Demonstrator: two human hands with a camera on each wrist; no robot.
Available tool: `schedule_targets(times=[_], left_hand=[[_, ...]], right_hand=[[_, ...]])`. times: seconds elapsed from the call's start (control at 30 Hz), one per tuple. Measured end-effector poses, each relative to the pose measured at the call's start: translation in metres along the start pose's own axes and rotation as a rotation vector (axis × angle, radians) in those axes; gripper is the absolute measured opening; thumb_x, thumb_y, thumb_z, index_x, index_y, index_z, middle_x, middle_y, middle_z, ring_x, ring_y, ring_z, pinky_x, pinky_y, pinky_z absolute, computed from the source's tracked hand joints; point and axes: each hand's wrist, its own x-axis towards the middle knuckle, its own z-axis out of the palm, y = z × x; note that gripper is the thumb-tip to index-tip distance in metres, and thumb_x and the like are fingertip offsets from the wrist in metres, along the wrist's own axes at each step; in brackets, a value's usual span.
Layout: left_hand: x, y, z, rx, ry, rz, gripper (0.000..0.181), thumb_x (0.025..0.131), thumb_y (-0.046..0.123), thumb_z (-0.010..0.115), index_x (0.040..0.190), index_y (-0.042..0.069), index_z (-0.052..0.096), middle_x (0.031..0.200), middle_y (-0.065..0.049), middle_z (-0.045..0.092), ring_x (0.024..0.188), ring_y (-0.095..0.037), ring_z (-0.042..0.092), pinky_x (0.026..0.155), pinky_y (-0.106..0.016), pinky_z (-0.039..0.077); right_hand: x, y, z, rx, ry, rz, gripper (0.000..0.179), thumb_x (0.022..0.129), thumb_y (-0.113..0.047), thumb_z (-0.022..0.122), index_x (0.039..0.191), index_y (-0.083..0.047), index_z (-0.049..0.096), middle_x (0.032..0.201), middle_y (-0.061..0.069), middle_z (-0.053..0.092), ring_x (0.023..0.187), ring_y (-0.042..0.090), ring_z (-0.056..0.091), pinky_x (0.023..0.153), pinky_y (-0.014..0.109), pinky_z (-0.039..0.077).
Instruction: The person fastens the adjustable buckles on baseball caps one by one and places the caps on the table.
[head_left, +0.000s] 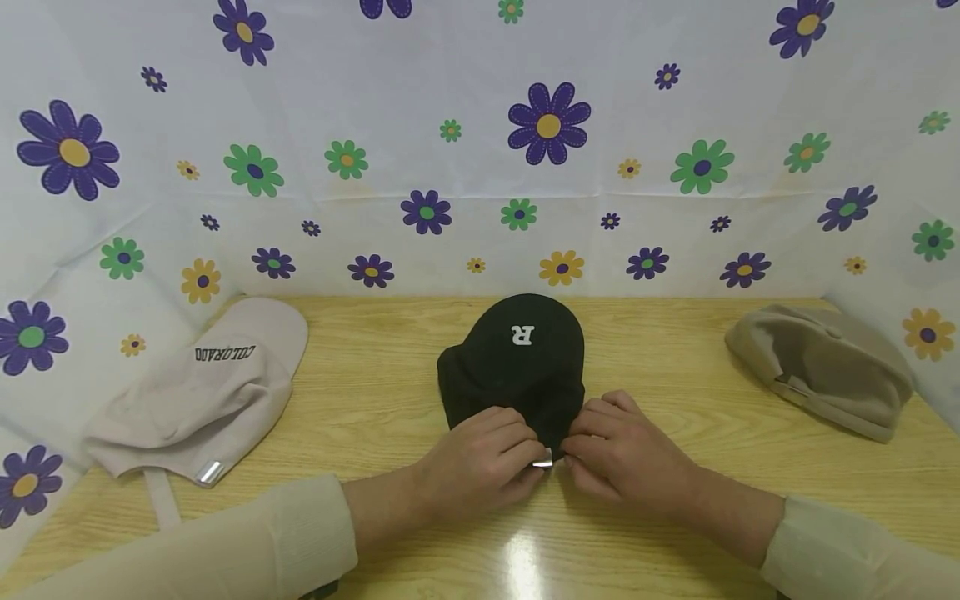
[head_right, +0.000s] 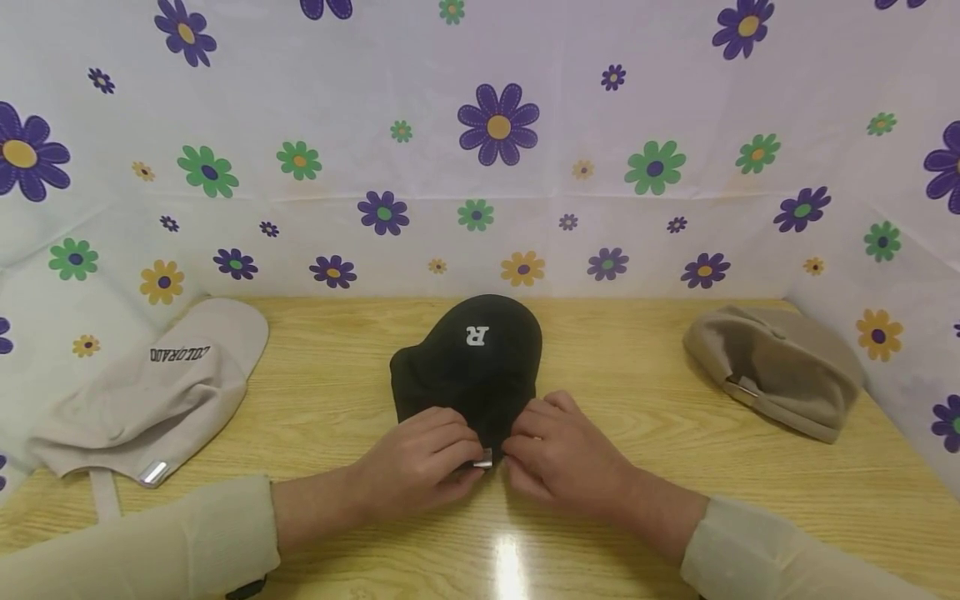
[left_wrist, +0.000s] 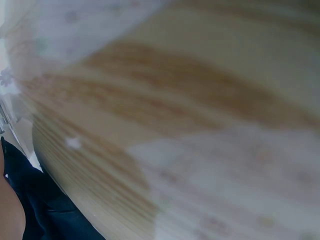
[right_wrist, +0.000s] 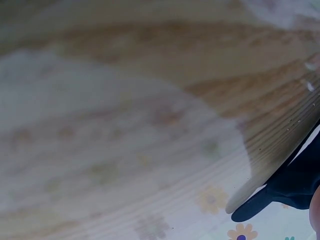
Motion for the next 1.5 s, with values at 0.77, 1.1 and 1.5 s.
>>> schedule_targets(times=[0.77,1.1,1.5], left_hand=[[-0.0001,-0.0001,-0.0002,0.018,-0.014,0.000,0.006,0.082,0.014,0.073,0.086,0.012,0.069,0.084,0.005,0.065,0.080,-0.012,0.059,0.078,-0.022,0.051],[-0.0015,-0.0010,0.0008,0.015,-0.004,0.021,0.011,0.080,0.014,0.076,0.089,0.012,0.071,0.085,0.005,0.066,0.081,-0.011,0.059,0.077,-0.022,0.051],[-0.0022,-0.0016,0.0008,0.000,0.007,0.032,0.013,0.079,0.014,0.078,0.090,0.012,0.071,0.086,0.004,0.066,0.082,-0.012,0.060,0.079,-0.022,0.051]], right_hand=[[-0.0005,-0.0012,-0.0013,0.012,-0.008,0.054,0.010,0.085,-0.021,0.061,0.081,-0.018,0.069,0.085,-0.008,0.063,0.085,0.011,0.055,0.084,0.033,0.040],[-0.0001,-0.0026,0.0010,0.084,0.006,0.044,0.031,0.099,-0.040,0.055,0.100,-0.015,0.073,0.095,-0.007,0.067,0.093,0.011,0.058,0.086,0.030,0.038],[0.0013,-0.0029,0.0025,0.038,0.001,0.012,0.034,0.102,-0.039,0.052,0.094,-0.016,0.074,0.090,-0.007,0.068,0.089,0.011,0.059,0.084,0.031,0.039]])
